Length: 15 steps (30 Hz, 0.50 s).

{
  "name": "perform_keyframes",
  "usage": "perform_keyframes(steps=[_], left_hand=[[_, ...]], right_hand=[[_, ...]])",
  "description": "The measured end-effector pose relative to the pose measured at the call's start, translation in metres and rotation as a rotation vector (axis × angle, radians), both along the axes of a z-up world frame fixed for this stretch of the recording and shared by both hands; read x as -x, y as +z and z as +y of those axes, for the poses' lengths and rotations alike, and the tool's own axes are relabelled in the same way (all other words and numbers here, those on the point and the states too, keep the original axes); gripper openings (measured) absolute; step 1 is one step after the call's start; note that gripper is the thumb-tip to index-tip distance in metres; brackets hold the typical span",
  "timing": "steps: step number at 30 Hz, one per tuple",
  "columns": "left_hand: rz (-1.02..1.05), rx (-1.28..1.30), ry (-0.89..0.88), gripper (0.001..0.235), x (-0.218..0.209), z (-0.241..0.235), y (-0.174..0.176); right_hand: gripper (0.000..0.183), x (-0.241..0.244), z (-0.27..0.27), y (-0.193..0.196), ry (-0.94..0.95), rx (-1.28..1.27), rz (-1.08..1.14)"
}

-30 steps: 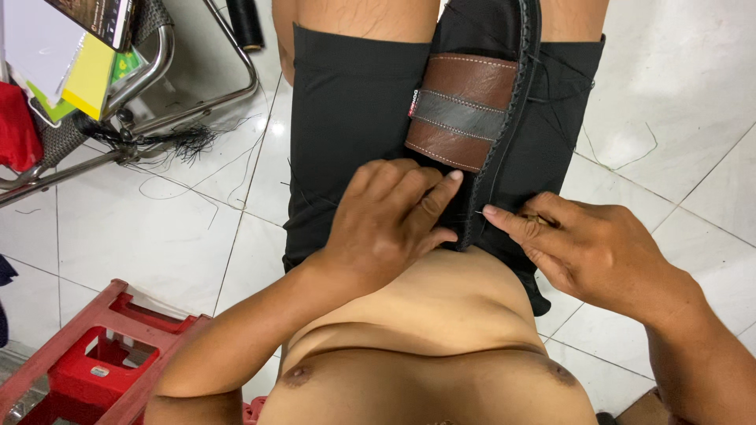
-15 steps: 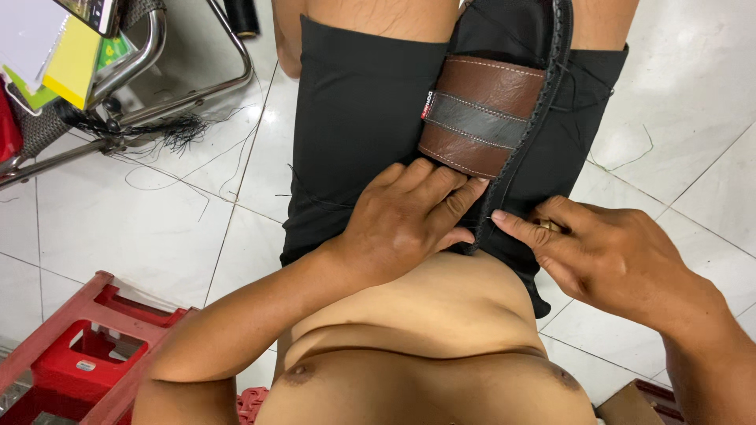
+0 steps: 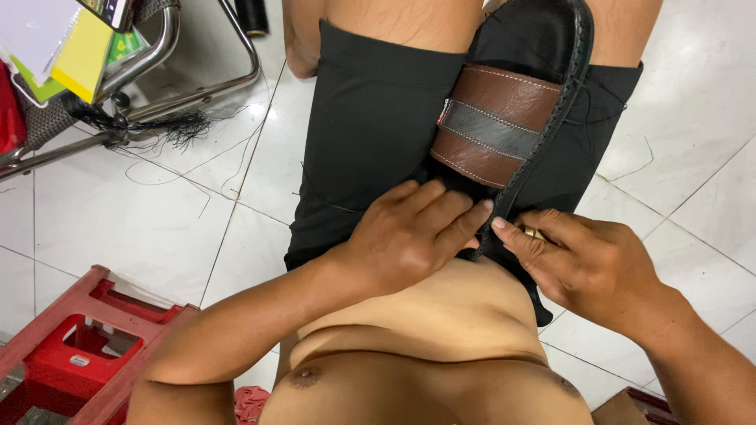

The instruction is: The person is sewing a brown and black sandal that is resting on their lap. They use a needle and thread to stitch the side of the sandal, repeatedly pushing the needle through the material and pulling the thread tight.

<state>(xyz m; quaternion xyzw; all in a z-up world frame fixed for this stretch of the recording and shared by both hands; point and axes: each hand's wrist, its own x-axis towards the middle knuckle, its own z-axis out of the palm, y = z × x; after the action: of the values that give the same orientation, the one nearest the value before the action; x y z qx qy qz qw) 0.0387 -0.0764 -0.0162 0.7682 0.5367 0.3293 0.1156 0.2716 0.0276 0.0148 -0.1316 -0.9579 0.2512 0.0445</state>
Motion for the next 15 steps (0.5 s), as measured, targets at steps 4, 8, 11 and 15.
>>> perform_keyframes(steps=[4,8,11,15], left_hand=[[-0.05,-0.052,-0.026,0.006,0.002,-0.01,0.004],[0.021,0.065,-0.087,0.009,0.005,-0.008,0.01],[-0.285,0.309,-0.136,0.007,0.006,-0.006,0.026],[-1.326,0.826,-0.175,0.006,0.007,-0.005,0.029]], right_hand=[[0.036,0.0,-0.006,0.004,-0.035,-0.06,-0.008],[0.038,0.0,-0.003,0.001,-0.064,-0.051,-0.002],[0.038,-0.005,-0.007,-0.001,-0.086,-0.038,0.005],[0.03,-0.006,-0.008,-0.004,-0.122,0.043,0.052]])
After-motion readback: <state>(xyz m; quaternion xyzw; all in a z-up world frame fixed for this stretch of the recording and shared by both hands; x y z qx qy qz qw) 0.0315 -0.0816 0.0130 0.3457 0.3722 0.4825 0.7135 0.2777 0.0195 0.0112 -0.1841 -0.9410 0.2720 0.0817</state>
